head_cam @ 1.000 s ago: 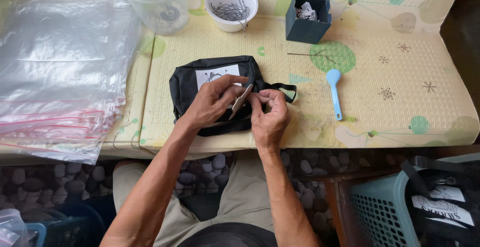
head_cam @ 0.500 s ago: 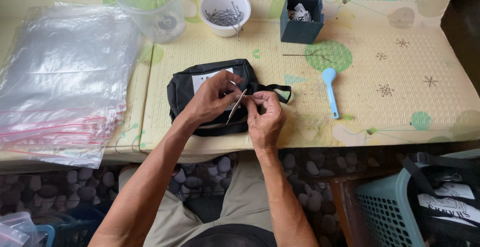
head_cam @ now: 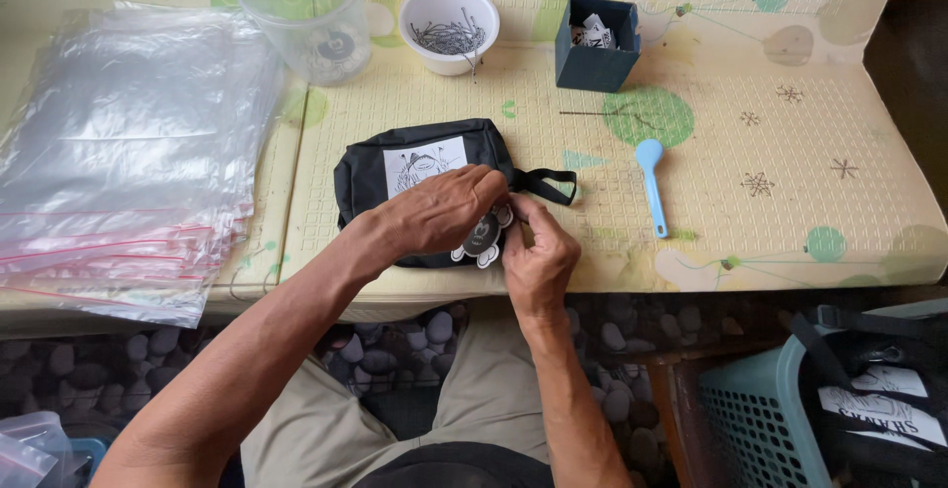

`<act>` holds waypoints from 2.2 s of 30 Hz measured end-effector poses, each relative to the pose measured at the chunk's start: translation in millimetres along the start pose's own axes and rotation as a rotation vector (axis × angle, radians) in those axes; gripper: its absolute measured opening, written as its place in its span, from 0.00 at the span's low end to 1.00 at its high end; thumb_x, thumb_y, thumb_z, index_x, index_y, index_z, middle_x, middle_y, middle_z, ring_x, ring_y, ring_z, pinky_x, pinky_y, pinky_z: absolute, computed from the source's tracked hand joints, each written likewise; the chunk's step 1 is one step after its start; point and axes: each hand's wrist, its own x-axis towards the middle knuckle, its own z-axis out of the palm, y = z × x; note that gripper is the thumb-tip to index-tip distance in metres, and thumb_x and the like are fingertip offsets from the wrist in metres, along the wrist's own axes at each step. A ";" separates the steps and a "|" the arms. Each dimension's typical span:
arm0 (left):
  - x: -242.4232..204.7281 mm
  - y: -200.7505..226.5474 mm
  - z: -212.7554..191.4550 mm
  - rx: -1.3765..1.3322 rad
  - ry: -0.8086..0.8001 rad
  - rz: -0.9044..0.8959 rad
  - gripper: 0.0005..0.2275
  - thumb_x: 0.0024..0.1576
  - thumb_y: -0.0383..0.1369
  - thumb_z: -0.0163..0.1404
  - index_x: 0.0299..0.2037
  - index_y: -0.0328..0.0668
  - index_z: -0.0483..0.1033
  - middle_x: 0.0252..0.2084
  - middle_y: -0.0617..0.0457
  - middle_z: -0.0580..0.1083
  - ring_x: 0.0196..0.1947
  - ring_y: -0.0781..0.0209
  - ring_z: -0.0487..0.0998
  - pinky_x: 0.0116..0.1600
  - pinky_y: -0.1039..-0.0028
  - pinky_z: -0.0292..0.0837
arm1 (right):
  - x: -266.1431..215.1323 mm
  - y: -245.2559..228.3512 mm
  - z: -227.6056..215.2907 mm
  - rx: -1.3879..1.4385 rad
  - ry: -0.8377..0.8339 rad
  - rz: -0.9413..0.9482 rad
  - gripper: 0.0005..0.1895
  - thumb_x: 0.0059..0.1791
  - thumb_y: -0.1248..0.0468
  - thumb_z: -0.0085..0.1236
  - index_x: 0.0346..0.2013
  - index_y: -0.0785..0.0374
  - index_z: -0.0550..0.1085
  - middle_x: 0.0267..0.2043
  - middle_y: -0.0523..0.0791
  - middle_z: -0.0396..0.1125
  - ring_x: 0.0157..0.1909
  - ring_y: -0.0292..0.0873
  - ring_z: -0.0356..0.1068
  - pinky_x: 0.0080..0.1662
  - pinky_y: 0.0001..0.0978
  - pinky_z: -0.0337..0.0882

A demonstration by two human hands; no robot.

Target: The person organizes a black bag by attaching a strap and a character pin to it before placing it inside a plastic bag.

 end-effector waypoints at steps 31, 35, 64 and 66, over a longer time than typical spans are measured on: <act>-24.1 11.5 48.4 0.122 0.257 0.019 0.06 0.64 0.36 0.41 0.37 0.45 0.61 0.33 0.48 0.64 0.36 0.46 0.71 0.42 0.62 0.67 | -15.4 9.5 -5.3 -0.161 -0.164 0.285 0.10 0.41 0.65 0.69 0.35 0.47 0.81 0.25 0.35 0.76 0.29 0.36 0.77 0.36 0.28 0.75; -21.9 25.0 42.8 0.212 0.271 -0.022 0.06 0.63 0.32 0.37 0.35 0.43 0.62 0.32 0.46 0.65 0.34 0.44 0.70 0.43 0.61 0.66 | -13.6 -7.7 -7.7 -0.070 -0.108 0.214 0.07 0.43 0.67 0.68 0.31 0.50 0.81 0.23 0.39 0.74 0.29 0.41 0.78 0.36 0.32 0.76; -32.7 20.4 77.9 0.163 0.540 0.005 0.06 0.65 0.30 0.35 0.35 0.48 0.62 0.33 0.51 0.64 0.37 0.53 0.68 0.44 0.67 0.63 | 1.1 12.3 -8.1 -0.038 -0.358 0.278 0.02 0.42 0.65 0.67 0.27 0.53 0.81 0.23 0.41 0.69 0.26 0.35 0.70 0.34 0.28 0.73; -35.3 17.5 78.6 0.006 0.535 -0.046 0.04 0.65 0.30 0.35 0.39 0.49 0.63 0.30 0.51 0.65 0.36 0.52 0.71 0.45 0.67 0.65 | 0.1 19.8 -4.9 -0.047 -0.358 0.286 0.02 0.42 0.64 0.67 0.27 0.51 0.81 0.23 0.40 0.69 0.26 0.35 0.70 0.35 0.27 0.72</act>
